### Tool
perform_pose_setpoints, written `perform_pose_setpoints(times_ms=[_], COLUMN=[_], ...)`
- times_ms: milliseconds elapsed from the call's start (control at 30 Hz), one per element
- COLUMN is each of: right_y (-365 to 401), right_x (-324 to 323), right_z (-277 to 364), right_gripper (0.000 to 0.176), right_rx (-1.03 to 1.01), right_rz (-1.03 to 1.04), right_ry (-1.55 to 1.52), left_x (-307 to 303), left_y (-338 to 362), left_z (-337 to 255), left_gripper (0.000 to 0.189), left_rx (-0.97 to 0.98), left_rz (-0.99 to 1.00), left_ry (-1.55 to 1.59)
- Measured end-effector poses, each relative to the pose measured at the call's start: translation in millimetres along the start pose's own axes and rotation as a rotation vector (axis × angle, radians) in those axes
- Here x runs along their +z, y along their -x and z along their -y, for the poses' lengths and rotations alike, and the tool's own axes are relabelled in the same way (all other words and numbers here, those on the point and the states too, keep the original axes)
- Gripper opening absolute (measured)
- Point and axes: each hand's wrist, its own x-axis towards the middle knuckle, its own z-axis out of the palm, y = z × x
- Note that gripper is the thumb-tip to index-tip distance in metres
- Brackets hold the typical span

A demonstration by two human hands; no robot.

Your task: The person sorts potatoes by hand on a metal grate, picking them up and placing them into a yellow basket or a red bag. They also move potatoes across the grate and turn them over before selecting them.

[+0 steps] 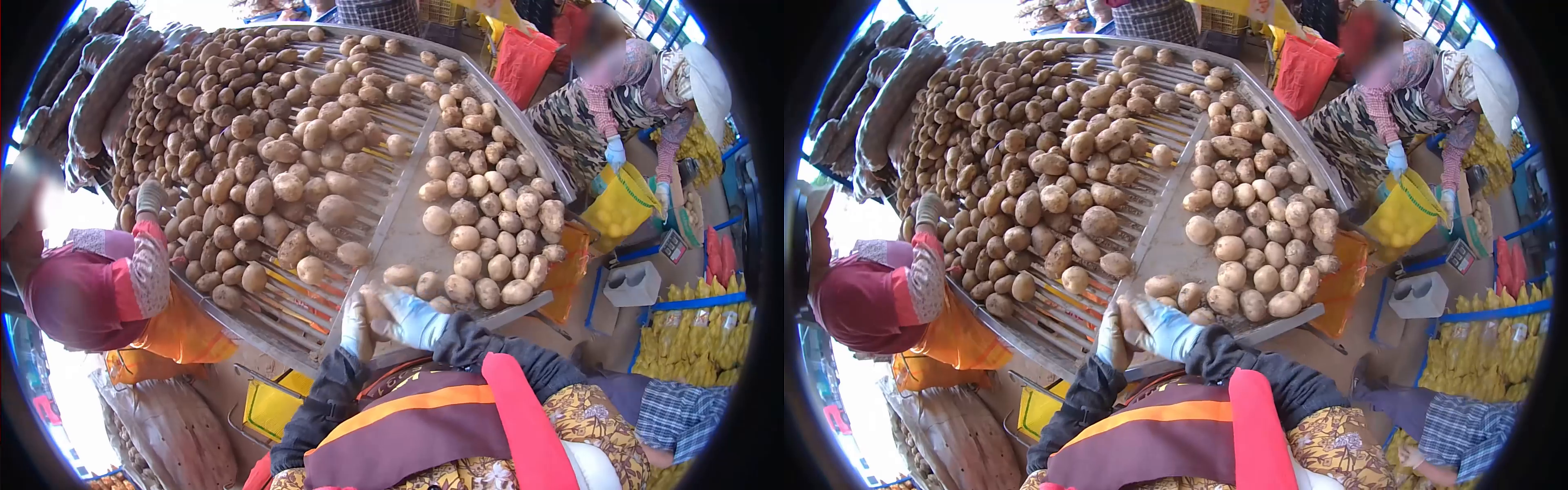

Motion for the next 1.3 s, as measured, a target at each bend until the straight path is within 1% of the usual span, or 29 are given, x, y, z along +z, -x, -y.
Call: perform_pose_setpoints(times_ms=[33, 67, 133, 167, 200, 267, 367, 400, 467, 533, 567, 600, 633, 700, 733, 767, 800, 867, 900, 967, 1033, 1067, 1100, 1133, 1167, 1200, 1233, 1267, 1300], right_y=[5.7, 11.8, 34.5, 45.1, 60.4, 85.8, 125.3, 137.8, 143.7, 126.3, 111.6, 92.8, 77.8, -3.8, -1.9, -7.2, -6.9, 15.8, 23.5, 28.3, 43.5, 56.5, 75.1, 80.0, 83.5, 80.6, 81.9, 91.2, 95.3], right_x=[12.4, 8.4, -6.5, -14.2, -11.2, -40.2, -70.5, -78.9, -98.9, -109.3, -100.3, -74.9, -121.9, -5.2, -40.8, -50.4, -47.8, -46.2, -45.6, -39.9, -29.7, -38.5, -62.2, -77.5, -77.3, -51.0, -42.5, -58.6, -56.3], right_z=[-13.0, -23.0, -43.0, -49.4, -70.1, -89.1, -135.1, -142.6, -139.6, -127.5, -127.3, -150.4, -68.5, -187.1, -128.3, -109.2, -108.4, -115.1, -122.8, -143.9, -168.7, -145.8, -109.8, -80.4, -66.8, -83.0, -76.2, -50.2, -43.0], right_gripper=[0.070, 0.070, 0.070, 0.067, 0.060, 0.057, 0.053, 0.046, 0.041, 0.038, 0.036, 0.034, 0.030, 0.036, 0.032, 0.033, 0.031, 0.027, 0.027, 0.024, 0.022, 0.039, 0.056, 0.063, 0.061, 0.055, 0.050, 0.049, 0.052], right_rx=[0.114, 0.131, -0.108, -0.060, -0.061, -0.063, 0.104, 0.112, 0.252, 0.325, 0.308, 0.380, 0.585, 0.745, 0.945, 1.032, 0.970, 0.758, 0.776, 0.787, 0.666, 0.681, 0.695, 0.698, 0.581, 0.337, 0.154, 0.200, 0.282], right_rz=[0.242, 0.227, 0.316, 0.360, 0.271, 0.174, 0.105, -0.014, -0.067, -0.324, -0.443, -0.373, -0.065, -0.094, -0.044, 0.000, 0.055, -0.014, -0.027, -0.317, -0.538, -0.677, -0.785, -0.812, -0.819, -0.780, -0.658, -0.542, -0.462], right_ry=[0.191, 0.195, 0.648, 0.617, 0.643, 0.596, 0.801, 0.810, 0.751, 0.494, 0.515, 0.420, 0.572, 0.709, 0.630, 0.628, 0.724, 0.783, 0.774, 0.493, 0.212, 0.071, -0.085, -0.241, -0.195, -0.242, -0.354, -0.077, 0.128], left_x=[1.1, 3.4, -19.0, -46.5, -37.8, -5.8, 25.0, 28.8, 33.7, 43.8, 46.5, 42.9, 40.7, 40.5, 27.5, 24.1, 24.1, 30.9, 32.4, 43.1, 36.9, 56.4, 60.5, 59.6, 62.2, 107.5, 108.4, 101.1, 77.9], left_y=[3.1, 5.9, -9.0, -21.9, -18.7, -8.9, -17.0, -24.2, -29.0, -32.5, -34.2, -37.4, -42.7, -48.5, -58.0, -64.2, -68.1, -69.8, -69.2, -67.6, -76.2, -60.6, -57.8, -57.0, -50.4, -13.0, -5.6, -3.0, -10.5], left_z=[-2.7, -5.5, 13.5, 32.3, 32.0, 30.6, 42.2, 51.5, 61.2, 61.4, 63.8, 64.8, 65.8, 62.3, 65.4, 65.9, 63.7, 62.2, 62.2, 58.3, 51.5, 38.7, 36.9, 36.4, 33.4, 11.9, 0.3, -1.9, 0.6], left_gripper=[0.051, 0.048, 0.049, 0.053, 0.053, 0.058, 0.064, 0.064, 0.063, 0.062, 0.062, 0.063, 0.063, 0.066, 0.067, 0.067, 0.066, 0.066, 0.065, 0.064, 0.057, 0.050, 0.045, 0.043, 0.049, 0.056, 0.063, 0.061, 0.058], left_rx=[0.060, 0.126, 0.334, 0.448, 0.444, 0.553, 0.533, 0.562, 0.574, 0.559, 0.533, 0.515, 0.515, 0.478, 0.558, 0.538, 0.511, 0.536, 0.552, 0.532, 0.575, 0.557, 0.633, 0.730, 0.442, 0.057, -0.178, -0.319, -0.396], left_rz=[-0.156, -0.311, -0.374, -0.394, -0.380, -0.323, -0.081, -0.018, 0.110, 0.286, 0.283, 0.283, 0.291, 0.316, 0.357, 0.375, 0.383, 0.414, 0.397, 0.445, 0.493, 0.388, 0.316, 0.285, 0.316, 0.226, 0.359, 0.503, 0.476], left_ry=[-0.219, -0.439, -0.766, -1.011, -1.019, -1.416, -1.482, -1.447, -1.431, -1.465, -1.490, -1.518, -1.521, -1.563, -1.589, -1.597, -1.610, -1.648, -1.658, -1.684, -1.685, -1.784, -1.528, -1.349, -0.972, -0.558, -0.344, 0.010, 0.094])
